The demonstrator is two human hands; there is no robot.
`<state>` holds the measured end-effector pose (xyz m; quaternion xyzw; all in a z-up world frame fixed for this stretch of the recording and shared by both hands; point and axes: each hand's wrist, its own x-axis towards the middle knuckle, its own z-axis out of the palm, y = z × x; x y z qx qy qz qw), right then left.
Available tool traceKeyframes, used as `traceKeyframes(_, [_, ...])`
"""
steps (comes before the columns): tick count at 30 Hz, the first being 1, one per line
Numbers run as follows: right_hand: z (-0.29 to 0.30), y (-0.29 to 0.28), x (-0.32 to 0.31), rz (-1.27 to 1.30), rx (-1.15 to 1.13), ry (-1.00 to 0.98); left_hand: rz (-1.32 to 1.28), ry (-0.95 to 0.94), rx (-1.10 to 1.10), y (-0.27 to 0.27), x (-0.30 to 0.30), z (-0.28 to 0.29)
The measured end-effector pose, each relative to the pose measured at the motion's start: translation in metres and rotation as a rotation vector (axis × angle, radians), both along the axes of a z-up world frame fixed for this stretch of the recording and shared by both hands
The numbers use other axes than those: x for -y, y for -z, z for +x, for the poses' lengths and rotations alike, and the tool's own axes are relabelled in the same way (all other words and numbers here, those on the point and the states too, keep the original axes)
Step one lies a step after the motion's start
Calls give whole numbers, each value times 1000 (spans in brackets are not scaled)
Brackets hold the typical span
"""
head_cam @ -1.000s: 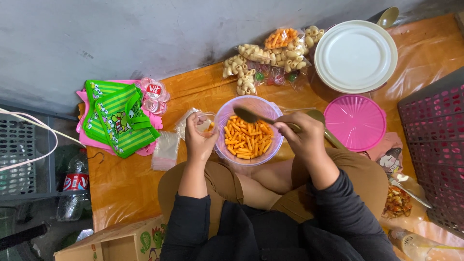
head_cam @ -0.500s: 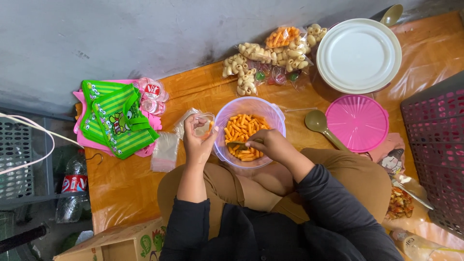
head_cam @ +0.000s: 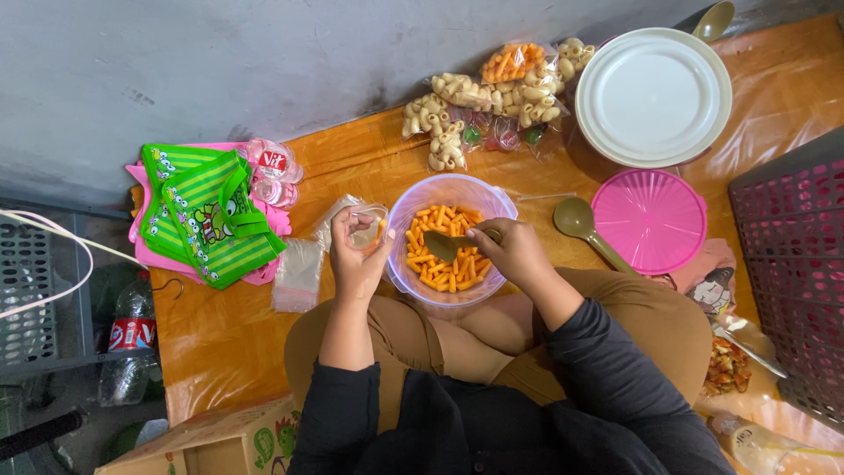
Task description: Packing orange stick snacks from a bowl into small plastic bags using a spoon and hands.
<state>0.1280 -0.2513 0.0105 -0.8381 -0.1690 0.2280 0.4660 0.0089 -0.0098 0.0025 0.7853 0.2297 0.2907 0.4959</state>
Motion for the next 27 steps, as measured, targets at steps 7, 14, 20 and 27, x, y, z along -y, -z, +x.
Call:
traceKeyframes(7, [1, -3, 5, 94, 281, -43, -14, -9, 1, 2, 0, 1])
traceKeyframes(14, [3, -8, -2, 23, 402, -168, -28, 15, 7, 4, -2, 0])
traceKeyframes(20, [8, 25, -13, -152, 328, -365, -37, 18, 8, 10, -1, 2])
traceKeyframes(27, [19, 4, 5, -151, 271, -246, -65, -39, 19, 8, 1, 4])
